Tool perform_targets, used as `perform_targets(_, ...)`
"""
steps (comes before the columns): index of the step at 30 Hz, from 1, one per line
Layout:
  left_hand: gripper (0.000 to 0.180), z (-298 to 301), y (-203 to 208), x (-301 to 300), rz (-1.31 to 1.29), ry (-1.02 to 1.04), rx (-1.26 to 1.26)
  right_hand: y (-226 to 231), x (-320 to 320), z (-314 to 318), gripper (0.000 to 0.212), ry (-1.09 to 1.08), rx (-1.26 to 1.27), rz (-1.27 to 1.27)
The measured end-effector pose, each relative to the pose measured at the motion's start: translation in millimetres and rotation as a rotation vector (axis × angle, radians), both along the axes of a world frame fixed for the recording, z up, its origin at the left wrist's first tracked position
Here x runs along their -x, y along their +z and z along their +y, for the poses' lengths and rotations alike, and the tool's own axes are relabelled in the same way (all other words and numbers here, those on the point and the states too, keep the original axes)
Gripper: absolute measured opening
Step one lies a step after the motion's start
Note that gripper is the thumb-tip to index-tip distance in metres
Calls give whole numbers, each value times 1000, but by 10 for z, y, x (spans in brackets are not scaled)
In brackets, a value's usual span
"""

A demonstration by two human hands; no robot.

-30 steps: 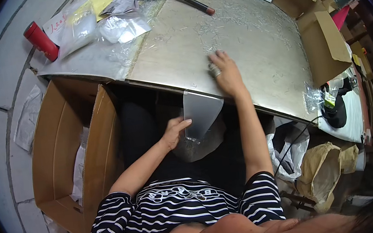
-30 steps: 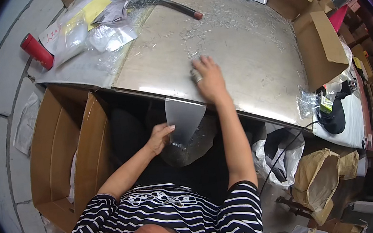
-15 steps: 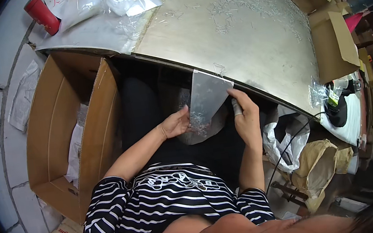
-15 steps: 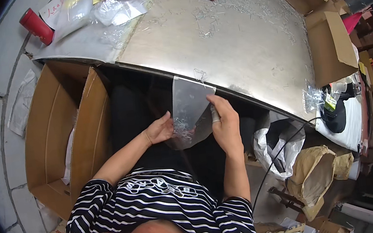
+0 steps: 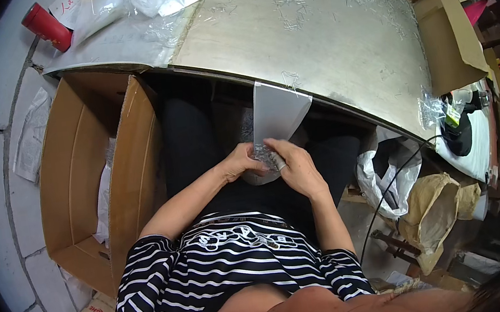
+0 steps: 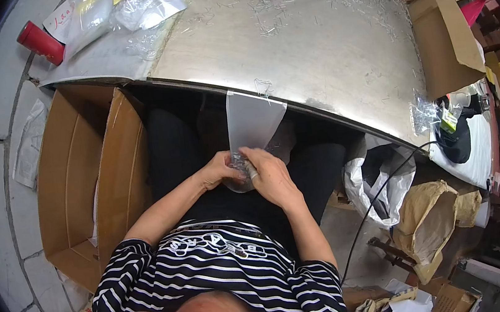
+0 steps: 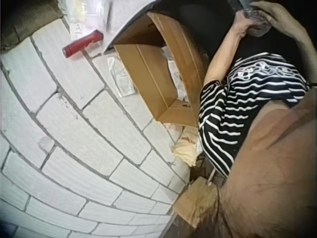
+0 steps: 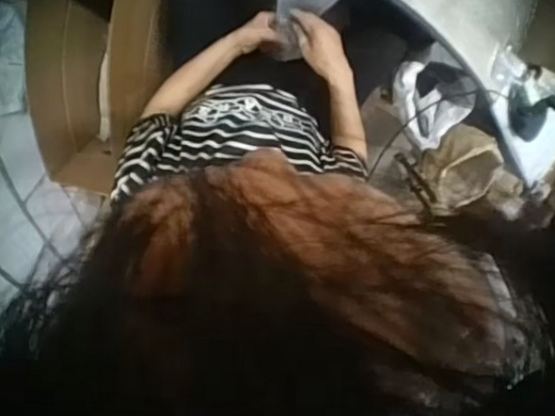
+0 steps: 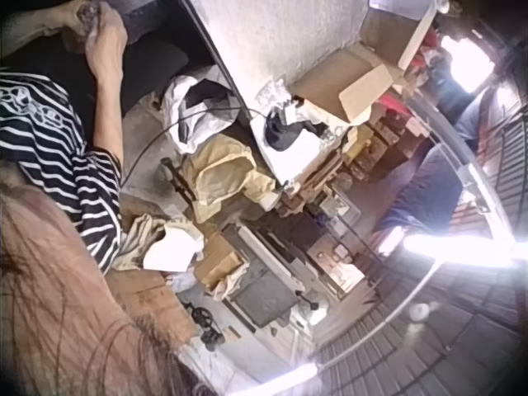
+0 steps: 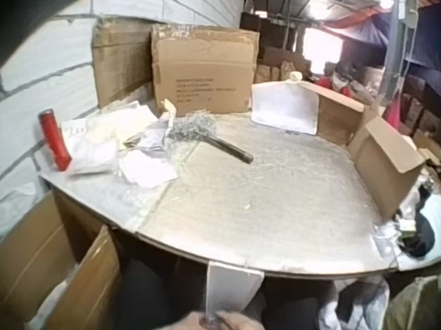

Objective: Packaging small metal parts into plastic bags and placing them into a shipping box.

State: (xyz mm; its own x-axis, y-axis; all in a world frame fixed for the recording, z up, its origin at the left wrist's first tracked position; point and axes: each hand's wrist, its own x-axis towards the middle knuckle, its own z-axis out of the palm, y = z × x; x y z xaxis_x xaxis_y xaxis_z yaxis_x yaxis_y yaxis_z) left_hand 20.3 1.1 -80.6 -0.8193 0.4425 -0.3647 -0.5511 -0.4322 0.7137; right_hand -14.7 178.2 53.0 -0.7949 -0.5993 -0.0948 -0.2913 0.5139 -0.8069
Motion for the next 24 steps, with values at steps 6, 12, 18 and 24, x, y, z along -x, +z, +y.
perform_targets(6, 34, -48, 162, -58, -166, -168, 113, -222, 11, -51, 27, 177, -214, 27)
perform_targets(12, 57, -116, 443, 43, -58, -192, 3, -131, 178, 219, 29, -175, 178, -134)
perform_targets(18, 59, 38, 735, 139, 91, 31, -27, -143, 310, 249, 13, -184, 39, -62)
perform_targets(24, 55, -280, 613, 234, 114, 22, -187, 388, 819, 1320, 13, -695, 203, 185)
